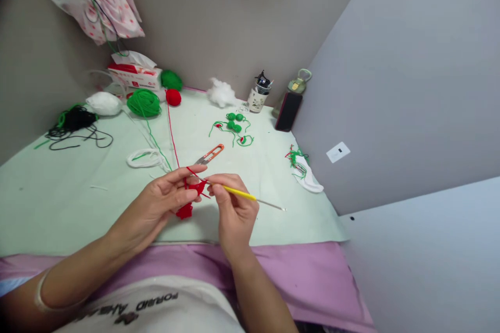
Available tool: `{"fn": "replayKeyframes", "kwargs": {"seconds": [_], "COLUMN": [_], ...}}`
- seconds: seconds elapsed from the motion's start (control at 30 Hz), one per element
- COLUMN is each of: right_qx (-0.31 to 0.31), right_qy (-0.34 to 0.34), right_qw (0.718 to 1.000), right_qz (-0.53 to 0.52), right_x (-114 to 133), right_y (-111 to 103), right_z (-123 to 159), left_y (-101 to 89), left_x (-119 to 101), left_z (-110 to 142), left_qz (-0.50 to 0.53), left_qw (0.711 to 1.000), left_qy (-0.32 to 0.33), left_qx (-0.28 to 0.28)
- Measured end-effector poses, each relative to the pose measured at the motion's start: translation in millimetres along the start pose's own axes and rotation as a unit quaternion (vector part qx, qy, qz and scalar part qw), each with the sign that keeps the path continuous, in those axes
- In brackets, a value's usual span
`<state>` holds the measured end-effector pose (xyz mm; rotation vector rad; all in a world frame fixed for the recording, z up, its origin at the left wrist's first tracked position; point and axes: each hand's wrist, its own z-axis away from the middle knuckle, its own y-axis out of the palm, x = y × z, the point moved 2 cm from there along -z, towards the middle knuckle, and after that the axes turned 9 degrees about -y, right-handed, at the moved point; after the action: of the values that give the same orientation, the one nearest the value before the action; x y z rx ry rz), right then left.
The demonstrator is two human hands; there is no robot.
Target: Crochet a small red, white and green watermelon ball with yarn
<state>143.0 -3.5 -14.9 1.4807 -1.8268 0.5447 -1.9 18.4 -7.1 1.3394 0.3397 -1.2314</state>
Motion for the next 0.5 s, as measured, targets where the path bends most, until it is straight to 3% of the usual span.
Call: {"fn": "replayKeyframes", "kwargs": {"seconds": [0.13,0.23,0.37,0.5], "right_qx": [-0.015,-0.022,-0.008,0.011], "right_qy": [0.077,0.084,0.049,-0.036], "right_qw": [0.993,0.989,0.995,0.999], "right_qz": [-0.086,-0.117,-0.091,-0.009], "right_x": [-5.1,-4.0,2.1,11.2], "right_y": [-3.0,-2.8,-1.8,-0.1], "right_z": [-1.7,-1.6,0.5,1.8], "left_y": [-2.0,-2.7,-3.9,-6.5], "left_x": [-3.3,-4.9,-6.3,-6.2], "left_z": [0.1,0.8,1.8,2.2], "left_qz": [0.007,0.014,-0.006,-0.055], "left_qw": [1.000,1.000,1.000,0.997], "left_qy": [-0.017,-0.013,0.017,0.054], "left_qx": [-0.011,-0.015,-0.024,-0.029]}}
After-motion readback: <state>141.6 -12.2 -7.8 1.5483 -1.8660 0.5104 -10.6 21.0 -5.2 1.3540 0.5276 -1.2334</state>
